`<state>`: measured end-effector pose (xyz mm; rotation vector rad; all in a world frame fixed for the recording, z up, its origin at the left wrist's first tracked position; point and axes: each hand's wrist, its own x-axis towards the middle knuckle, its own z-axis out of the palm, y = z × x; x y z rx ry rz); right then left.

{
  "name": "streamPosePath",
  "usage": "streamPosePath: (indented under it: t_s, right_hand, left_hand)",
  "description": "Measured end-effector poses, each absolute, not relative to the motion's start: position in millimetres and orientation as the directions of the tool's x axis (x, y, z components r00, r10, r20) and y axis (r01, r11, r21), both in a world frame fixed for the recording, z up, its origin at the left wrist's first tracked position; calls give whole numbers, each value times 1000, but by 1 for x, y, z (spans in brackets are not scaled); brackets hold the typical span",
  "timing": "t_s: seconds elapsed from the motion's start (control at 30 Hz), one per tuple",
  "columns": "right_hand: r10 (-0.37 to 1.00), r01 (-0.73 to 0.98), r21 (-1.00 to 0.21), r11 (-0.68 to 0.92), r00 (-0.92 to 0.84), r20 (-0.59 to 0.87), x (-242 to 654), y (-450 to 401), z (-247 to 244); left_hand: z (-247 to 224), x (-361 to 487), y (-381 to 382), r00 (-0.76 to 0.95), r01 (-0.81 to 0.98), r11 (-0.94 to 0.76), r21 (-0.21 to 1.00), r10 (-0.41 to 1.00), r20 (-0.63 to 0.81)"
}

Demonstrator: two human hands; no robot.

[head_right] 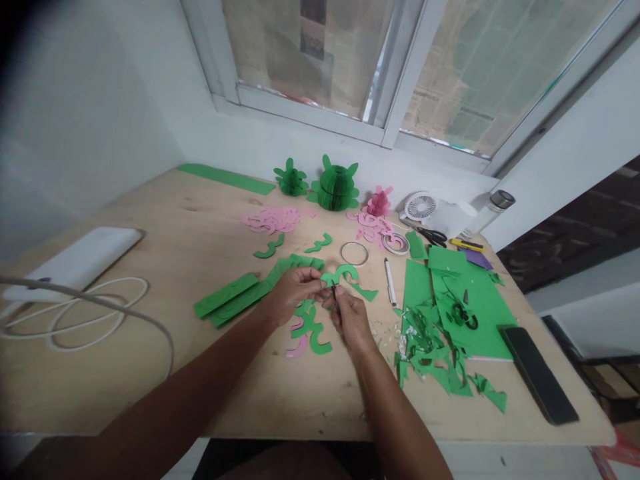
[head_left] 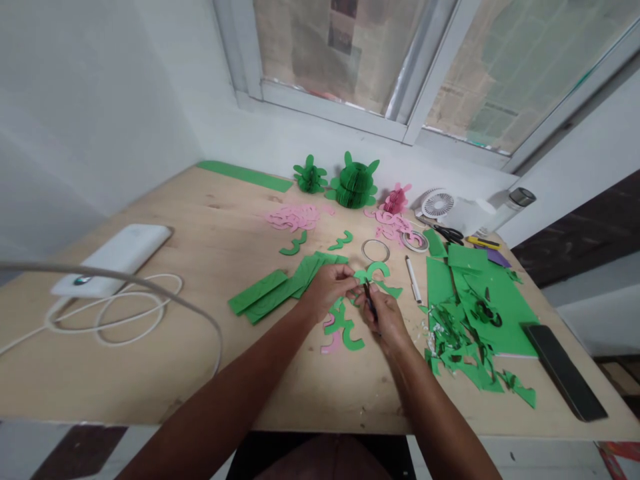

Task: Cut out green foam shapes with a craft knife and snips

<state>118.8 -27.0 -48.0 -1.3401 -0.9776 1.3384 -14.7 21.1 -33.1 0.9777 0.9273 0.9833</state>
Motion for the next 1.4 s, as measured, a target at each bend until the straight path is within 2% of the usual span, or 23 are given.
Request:
streamPosePath:
  t_s: [1.4]
  right_hand:
    - [975, -82, -976, -203, 79, -209, 119, -26, -52]
  left_hand:
    - [-35, -14, 20, 277, -210, 239, 948, 945, -177]
